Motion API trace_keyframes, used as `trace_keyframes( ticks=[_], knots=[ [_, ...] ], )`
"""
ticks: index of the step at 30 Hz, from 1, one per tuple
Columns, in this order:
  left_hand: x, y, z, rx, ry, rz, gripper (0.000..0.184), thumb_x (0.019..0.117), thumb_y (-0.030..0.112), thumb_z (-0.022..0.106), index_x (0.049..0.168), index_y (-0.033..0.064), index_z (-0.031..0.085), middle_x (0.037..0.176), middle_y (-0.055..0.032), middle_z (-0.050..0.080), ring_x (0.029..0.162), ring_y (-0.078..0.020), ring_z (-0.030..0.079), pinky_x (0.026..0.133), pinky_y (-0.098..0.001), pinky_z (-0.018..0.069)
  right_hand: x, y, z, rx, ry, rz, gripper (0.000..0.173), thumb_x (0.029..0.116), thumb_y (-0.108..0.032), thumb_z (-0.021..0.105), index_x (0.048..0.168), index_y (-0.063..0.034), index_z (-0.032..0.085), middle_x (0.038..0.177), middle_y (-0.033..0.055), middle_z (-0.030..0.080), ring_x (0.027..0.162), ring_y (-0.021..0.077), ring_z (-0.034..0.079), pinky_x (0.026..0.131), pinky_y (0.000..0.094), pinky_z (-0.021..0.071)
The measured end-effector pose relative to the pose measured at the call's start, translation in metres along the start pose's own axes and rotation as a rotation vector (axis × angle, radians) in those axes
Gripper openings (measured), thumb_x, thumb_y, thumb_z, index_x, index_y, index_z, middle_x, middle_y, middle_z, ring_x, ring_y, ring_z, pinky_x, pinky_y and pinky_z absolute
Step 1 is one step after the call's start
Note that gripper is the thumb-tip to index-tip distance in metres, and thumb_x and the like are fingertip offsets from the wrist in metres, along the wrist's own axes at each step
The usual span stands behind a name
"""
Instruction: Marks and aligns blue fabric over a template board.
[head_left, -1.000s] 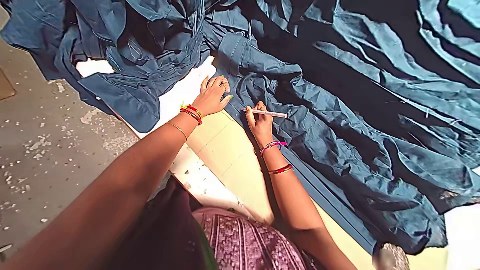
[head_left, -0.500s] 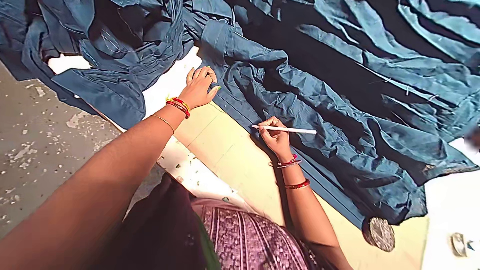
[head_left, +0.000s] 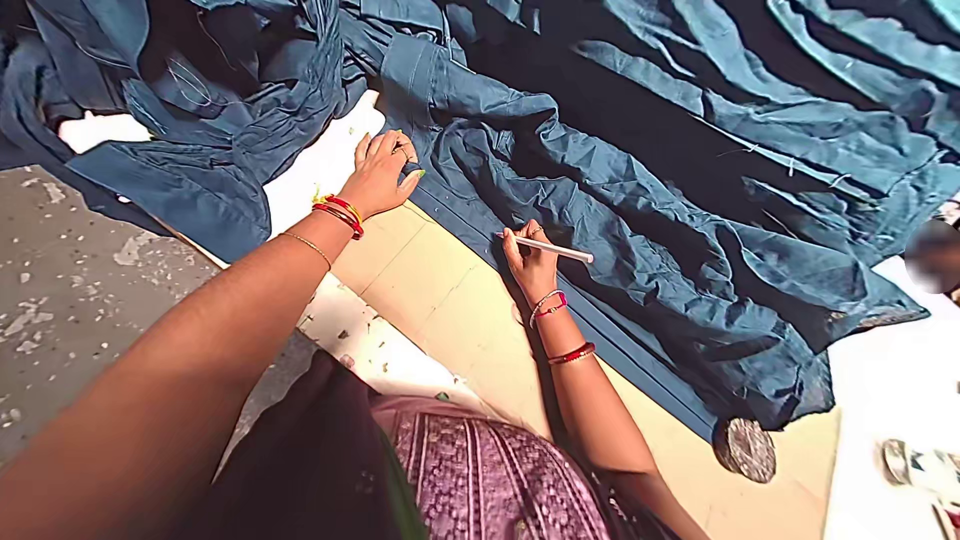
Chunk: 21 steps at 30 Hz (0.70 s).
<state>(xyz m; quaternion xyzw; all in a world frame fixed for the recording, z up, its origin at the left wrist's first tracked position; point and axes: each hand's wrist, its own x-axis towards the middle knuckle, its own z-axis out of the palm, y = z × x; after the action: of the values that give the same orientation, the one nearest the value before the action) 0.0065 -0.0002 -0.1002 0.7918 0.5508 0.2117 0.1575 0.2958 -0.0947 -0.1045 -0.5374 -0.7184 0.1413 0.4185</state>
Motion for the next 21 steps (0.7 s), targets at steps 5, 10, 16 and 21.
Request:
trace_keyframes(
  ticks=[5, 10, 16, 21],
  knots=[
    [0.003, -0.001, -0.001, 0.009, 0.003, -0.001, 0.036, 0.1017, 0.025, 0.054, 0.118, -0.006, 0.063, 0.142, -0.03, 0.05, 0.139, -0.0506, 0.042, 0.115, -0.0728, 0.0173, -0.007, -0.018, -0.047, 0.779, 0.194, 0.378, 0.024, 0.1031, -0.011, 0.05, 0.081, -0.0184, 0.056, 0.06, -0.0095, 0.058, 0.042, -0.0018, 0.047, 0.039, 0.0144, 0.0392],
    [0.002, -0.003, 0.0, 0.0, 0.008, 0.041, 0.038, 0.1007, 0.025, 0.052, 0.117, -0.0083, 0.062, 0.142, -0.0324, 0.048, 0.138, -0.0539, 0.04, 0.112, -0.0755, 0.0185, -0.066, 0.007, -0.101, 0.591, -0.018, 0.286, 0.016, 0.0932, -0.002, 0.058, 0.103, -0.0117, 0.065, 0.082, -0.0116, 0.07, 0.057, -0.0043, 0.058, 0.055, 0.0143, 0.0502],
    [0.002, -0.004, 0.0, 0.018, 0.019, 0.053, 0.041, 0.0997, 0.026, 0.051, 0.116, -0.0099, 0.061, 0.141, -0.0349, 0.048, 0.135, -0.0558, 0.042, 0.11, -0.0742, 0.0212, -0.081, 0.023, -0.083, 0.441, -0.058, 0.236, 0.008, 0.0874, -0.001, 0.06, 0.092, -0.0076, 0.062, 0.081, -0.0097, 0.068, 0.063, -0.0082, 0.056, 0.058, 0.0117, 0.0476],
    [0.001, -0.003, 0.0, 0.027, 0.018, 0.065, 0.041, 0.1, 0.026, 0.05, 0.116, -0.01, 0.06, 0.14, -0.0348, 0.048, 0.135, -0.0561, 0.042, 0.11, -0.0746, 0.0209, -0.08, 0.021, -0.075, 0.145, -0.061, 0.045, 0.011, 0.0866, -0.011, 0.062, 0.081, -0.0009, 0.061, 0.072, 0.0023, 0.062, 0.063, 0.0002, 0.056, 0.06, 0.0159, 0.0462]
  ],
)
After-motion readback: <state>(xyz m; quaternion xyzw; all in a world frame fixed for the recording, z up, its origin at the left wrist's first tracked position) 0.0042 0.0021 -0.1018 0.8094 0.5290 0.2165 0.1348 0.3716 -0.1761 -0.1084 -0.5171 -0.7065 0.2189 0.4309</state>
